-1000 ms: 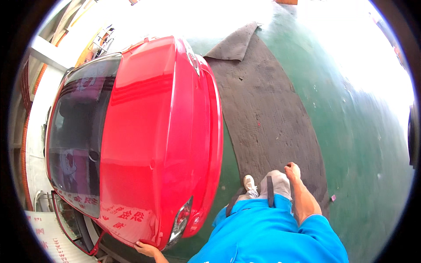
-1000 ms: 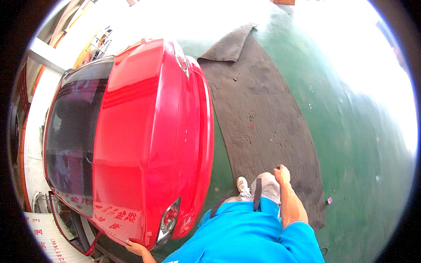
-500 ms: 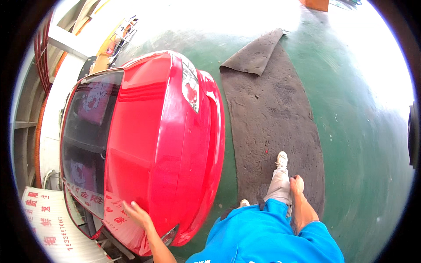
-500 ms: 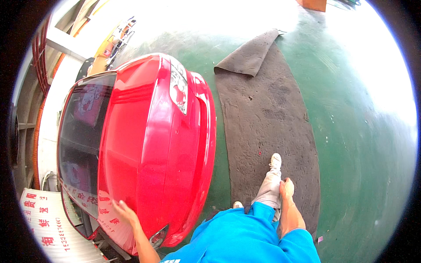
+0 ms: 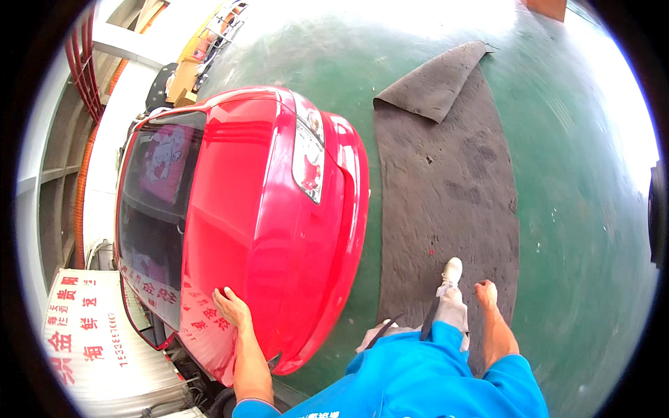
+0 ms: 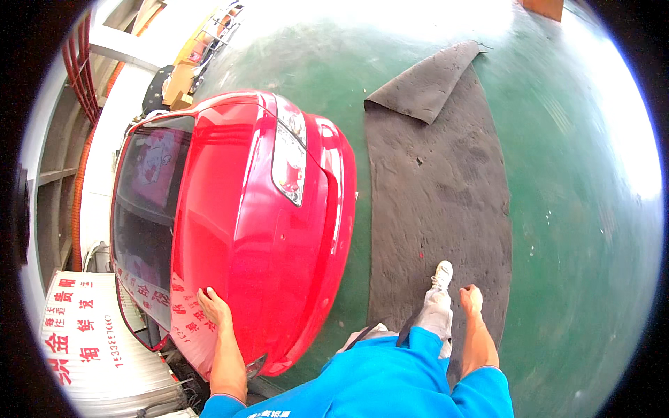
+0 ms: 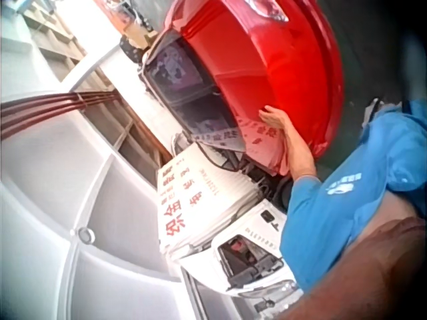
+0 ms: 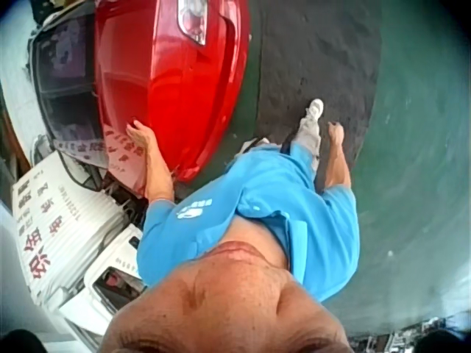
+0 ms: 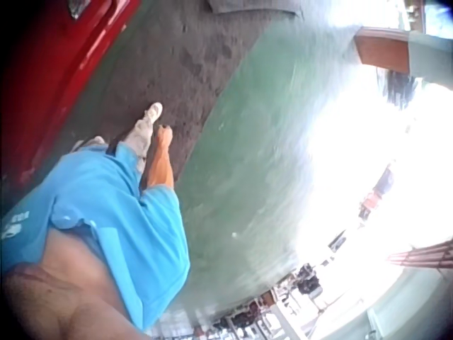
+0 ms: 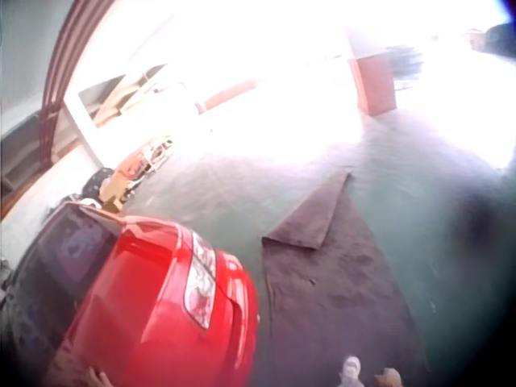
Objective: The person uses a screwdriver to tighten a fastener under the trunk lid, then repeatedly lifts, aligns, and lowers the red trunk lid to fit it onto the vehicle. They wipe the surface and check alignment along the edges and rear seal. A second person briefly hands a small part, which the recorder examines before continuing to adjust the lid.
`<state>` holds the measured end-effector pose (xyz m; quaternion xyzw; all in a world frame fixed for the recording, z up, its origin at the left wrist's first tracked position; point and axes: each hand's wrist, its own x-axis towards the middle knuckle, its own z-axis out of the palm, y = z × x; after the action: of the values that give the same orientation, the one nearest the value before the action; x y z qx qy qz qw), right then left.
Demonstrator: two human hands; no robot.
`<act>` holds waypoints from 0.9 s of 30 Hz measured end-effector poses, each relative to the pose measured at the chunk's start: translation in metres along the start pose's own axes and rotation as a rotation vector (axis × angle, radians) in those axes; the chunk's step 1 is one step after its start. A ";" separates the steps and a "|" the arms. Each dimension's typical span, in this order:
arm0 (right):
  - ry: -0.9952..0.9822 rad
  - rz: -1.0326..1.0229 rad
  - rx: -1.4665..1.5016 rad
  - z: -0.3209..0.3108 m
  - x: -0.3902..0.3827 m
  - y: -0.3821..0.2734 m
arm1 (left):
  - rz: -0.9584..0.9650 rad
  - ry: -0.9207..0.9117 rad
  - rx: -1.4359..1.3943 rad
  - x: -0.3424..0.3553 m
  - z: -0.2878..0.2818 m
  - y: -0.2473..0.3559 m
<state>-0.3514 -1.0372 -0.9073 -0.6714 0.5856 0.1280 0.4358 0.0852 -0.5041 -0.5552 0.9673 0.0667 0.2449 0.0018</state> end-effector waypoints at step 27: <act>-0.209 -0.114 -0.035 -0.003 0.067 -0.107 | -0.019 0.054 0.016 -0.001 -0.008 0.001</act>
<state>-0.2372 -1.0917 -0.9044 -0.6940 0.4956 0.1828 0.4893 0.0804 -0.5054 -0.5484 0.9596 0.0777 0.2704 -0.0052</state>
